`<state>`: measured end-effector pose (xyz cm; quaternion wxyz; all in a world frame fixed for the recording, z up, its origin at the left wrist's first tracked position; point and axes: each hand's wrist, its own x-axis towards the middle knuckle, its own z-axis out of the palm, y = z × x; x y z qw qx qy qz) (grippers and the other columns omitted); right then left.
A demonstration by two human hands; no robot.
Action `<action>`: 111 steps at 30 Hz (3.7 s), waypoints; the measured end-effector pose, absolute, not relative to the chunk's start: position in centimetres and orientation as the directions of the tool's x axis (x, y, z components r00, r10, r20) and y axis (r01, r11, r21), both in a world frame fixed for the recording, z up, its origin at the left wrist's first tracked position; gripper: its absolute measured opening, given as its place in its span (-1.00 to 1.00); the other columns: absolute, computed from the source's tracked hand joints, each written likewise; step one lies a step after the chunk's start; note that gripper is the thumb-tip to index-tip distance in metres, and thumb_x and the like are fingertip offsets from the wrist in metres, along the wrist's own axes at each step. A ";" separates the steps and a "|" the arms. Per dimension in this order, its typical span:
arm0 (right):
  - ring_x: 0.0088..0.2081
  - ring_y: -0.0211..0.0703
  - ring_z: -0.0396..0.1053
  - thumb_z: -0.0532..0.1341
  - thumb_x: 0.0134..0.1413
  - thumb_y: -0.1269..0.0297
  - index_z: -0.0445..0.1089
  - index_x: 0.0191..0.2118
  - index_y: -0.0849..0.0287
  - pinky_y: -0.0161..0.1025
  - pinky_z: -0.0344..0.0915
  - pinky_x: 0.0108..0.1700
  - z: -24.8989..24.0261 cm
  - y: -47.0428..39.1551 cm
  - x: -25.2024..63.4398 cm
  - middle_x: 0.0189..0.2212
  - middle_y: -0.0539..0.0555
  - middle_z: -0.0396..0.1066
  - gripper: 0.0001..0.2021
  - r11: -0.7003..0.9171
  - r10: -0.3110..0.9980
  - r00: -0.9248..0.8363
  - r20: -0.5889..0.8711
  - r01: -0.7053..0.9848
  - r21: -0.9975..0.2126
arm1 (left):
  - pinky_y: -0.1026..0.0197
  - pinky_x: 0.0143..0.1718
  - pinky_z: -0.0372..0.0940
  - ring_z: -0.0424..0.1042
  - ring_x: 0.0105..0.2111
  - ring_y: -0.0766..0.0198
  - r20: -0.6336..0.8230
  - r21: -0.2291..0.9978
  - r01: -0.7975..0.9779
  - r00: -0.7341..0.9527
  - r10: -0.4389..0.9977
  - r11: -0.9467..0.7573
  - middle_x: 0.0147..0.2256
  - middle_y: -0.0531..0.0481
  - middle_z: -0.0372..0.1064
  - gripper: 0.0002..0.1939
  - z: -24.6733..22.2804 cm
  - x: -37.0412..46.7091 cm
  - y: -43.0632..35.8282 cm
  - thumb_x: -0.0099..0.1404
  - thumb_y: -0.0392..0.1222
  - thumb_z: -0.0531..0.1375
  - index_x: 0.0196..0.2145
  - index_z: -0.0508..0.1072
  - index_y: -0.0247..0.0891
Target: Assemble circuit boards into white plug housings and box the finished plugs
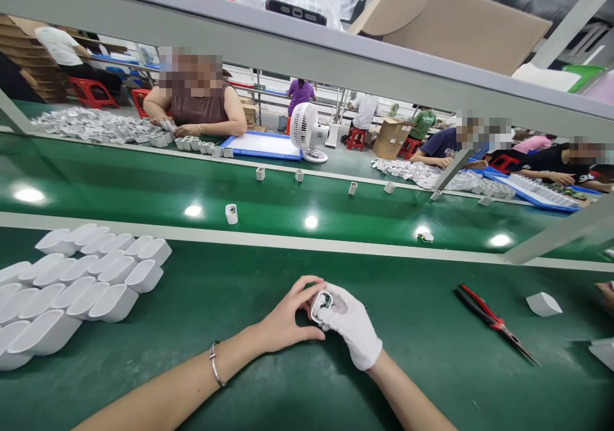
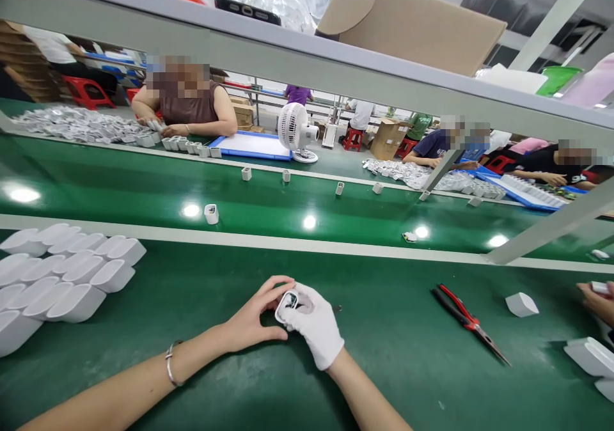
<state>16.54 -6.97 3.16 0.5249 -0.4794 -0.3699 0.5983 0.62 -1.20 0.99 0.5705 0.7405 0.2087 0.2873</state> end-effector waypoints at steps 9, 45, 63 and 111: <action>-0.49 -0.22 0.36 0.40 -0.29 0.04 0.41 -0.25 0.27 -0.24 0.30 -0.39 3.8 -7.1 17.0 -0.45 0.10 0.46 -0.52 -0.261 0.958 0.061 -0.278 -0.207 -0.943 | 0.14 0.01 0.20 0.28 -0.06 0.17 0.298 0.896 -0.011 0.755 0.585 -0.443 0.00 -0.08 0.16 -0.35 1.6 0.5 -1.0 0.04 -0.50 0.12 0.10 0.26 -0.13; -0.38 -0.08 0.42 0.25 -0.09 0.19 0.54 -0.37 0.08 -0.15 0.39 -0.31 4.8 -7.6 21.9 -0.40 0.03 0.51 -0.84 -0.039 0.999 0.002 -0.046 0.539 -0.841 | 0.23 -0.17 0.17 0.28 -0.25 0.25 0.097 0.958 0.085 0.803 0.589 -0.273 -0.22 0.00 0.20 -0.71 1.4 0.6 0.2 0.19 -0.16 0.18 -0.10 0.43 -0.18; -0.35 -0.08 0.43 0.20 -0.12 0.27 0.53 -0.40 0.13 -0.21 0.32 -0.27 6.6 -7.9 27.0 -0.42 0.03 0.51 -0.83 -0.194 0.978 0.078 -0.192 0.668 -0.718 | 0.25 -0.22 0.13 0.25 -0.28 0.27 0.031 0.977 0.120 0.740 0.671 -0.178 -0.25 0.02 0.27 -0.71 1.5 1.5 -0.1 0.19 -0.20 0.11 -0.10 0.37 -0.23; -0.32 0.14 0.49 0.17 -0.20 -0.08 0.48 -0.28 0.03 -0.08 0.44 -0.30 1.8 2.4 18.2 -0.37 0.15 0.53 -0.61 0.025 0.981 0.080 0.178 0.853 -0.522 | 0.34 -0.50 0.25 0.37 -0.52 0.31 -0.003 0.798 0.365 0.798 0.602 -0.480 -0.61 0.12 0.32 -0.89 -3.1 2.9 2.0 0.06 -0.34 0.18 -0.58 0.44 -0.23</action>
